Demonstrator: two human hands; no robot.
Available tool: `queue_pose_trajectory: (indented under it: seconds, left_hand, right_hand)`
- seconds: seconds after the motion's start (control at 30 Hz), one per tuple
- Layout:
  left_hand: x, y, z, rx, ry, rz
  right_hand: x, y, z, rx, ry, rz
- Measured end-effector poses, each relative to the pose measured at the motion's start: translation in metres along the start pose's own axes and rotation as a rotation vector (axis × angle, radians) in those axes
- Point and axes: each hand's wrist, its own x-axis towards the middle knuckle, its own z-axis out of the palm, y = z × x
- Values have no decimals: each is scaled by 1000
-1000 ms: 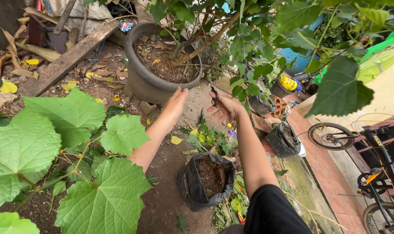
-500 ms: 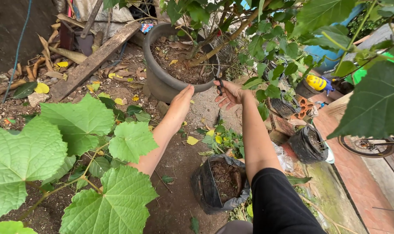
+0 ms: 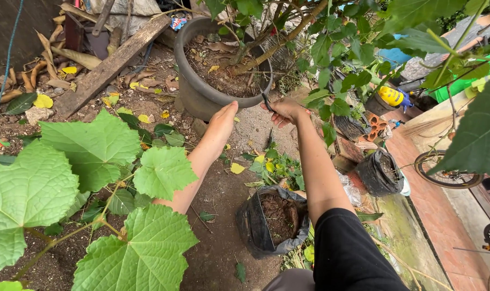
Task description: Pruning and maintaining mulberry and grape plants in pots in an outdoor garden.
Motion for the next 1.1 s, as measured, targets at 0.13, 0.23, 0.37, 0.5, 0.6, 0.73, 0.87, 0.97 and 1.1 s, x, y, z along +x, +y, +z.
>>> queue_pose_trajectory:
  seconds: [0.13, 0.23, 0.37, 0.5, 0.6, 0.73, 0.87, 0.97, 1.1]
  left_hand:
    - [-1, 6, -4, 19, 30, 11]
    - [-2, 11, -8, 15, 50, 7]
    - [1, 10, -17, -10, 44, 99]
    - [-7, 14, -23, -68, 27, 19]
    - [-13, 18, -26, -35, 26, 81]
    - [-23, 24, -30, -18, 32, 63]
    - [-24, 24, -26, 5, 3, 49]
    - [-21, 21, -21, -24, 22, 31]
    - [-14, 22, -13, -26, -12, 70]
  right_hand:
    - [-1, -13, 12, -38, -3, -46]
    - [-4, -23, 25, -45, -75, -12]
    - [-7, -23, 49, 107, -158, -19]
    - [-13, -18, 77, 311, -155, -56]
    - [-2, 3, 80, 378, -78, -30]
    - [5, 20, 69, 461, -13, -2]
    - [4, 20, 55, 473, -45, -6]
    - [-20, 11, 57, 461, -131, -64]
    - [-29, 30, 75, 592, -178, -185]
